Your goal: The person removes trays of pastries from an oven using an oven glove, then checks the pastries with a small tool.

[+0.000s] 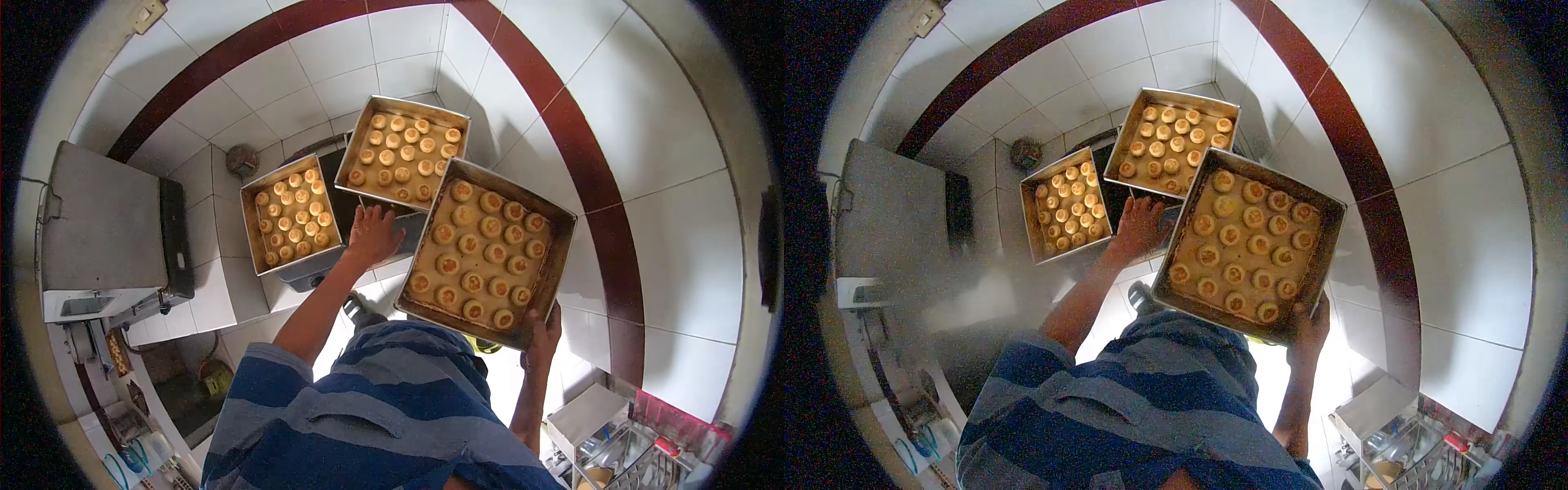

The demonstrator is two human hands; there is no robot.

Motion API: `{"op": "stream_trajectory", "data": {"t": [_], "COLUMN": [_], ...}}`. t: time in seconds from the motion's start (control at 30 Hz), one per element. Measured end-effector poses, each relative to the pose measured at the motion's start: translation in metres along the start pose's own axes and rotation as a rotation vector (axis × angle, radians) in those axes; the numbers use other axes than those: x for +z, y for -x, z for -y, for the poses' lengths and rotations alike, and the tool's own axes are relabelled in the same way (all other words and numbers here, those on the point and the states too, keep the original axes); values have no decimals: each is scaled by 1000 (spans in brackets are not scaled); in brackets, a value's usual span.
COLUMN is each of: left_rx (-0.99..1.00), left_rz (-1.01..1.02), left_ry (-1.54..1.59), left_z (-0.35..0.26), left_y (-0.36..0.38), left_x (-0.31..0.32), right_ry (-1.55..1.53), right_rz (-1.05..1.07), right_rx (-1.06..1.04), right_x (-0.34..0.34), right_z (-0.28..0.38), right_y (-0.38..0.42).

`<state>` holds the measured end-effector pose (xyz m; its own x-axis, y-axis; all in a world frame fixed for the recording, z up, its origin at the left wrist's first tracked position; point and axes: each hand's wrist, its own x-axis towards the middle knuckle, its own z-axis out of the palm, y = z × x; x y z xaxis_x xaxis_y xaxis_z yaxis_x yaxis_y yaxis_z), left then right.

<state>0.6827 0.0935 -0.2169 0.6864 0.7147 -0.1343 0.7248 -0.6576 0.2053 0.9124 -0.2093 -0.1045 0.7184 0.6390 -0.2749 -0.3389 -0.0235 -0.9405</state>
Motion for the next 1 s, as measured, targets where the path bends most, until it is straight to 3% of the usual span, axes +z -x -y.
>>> {"op": "stream_trajectory", "data": {"t": [0.2,0.3,0.4,0.43,0.5,0.7,0.77,0.83,0.9,1.0], "left_rx": [-54,-77,-391,-395,-603,-794,-707,-715,-662,-474], "left_rz": [66,-113,-55,-62,111,94,58,-69,-76,-88], "left_ry": [-81,166,937,936,1809,1715,1784,1769,1782,1791], "left_z": [-1,-2,-5,-3,-1,-2,14,16,21,15], "left_y": [-4,5,10,5,-7,6,16,27,33,41], "left_x": [-6,-10,-31,-29,-29,-55,-41,-48,-49,-70], "right_ry": [-6,40,59,40,19,8,191,189,50,185], "right_rz": [-31,-42,-53,-49,-31,3,79,73,215,369], "right_rx": [10,-29,10,18,25,-3,-77,-6,-53,-92], "right_x": [-4,-8,-9,-8,-7,10,14,43,68,98], "right_z": [-1,-1,0,0,-2,-8,-21,-11,-4,-4], "right_y": [5,7,9,9,8,-18,-43,-67,-93,-147]}}
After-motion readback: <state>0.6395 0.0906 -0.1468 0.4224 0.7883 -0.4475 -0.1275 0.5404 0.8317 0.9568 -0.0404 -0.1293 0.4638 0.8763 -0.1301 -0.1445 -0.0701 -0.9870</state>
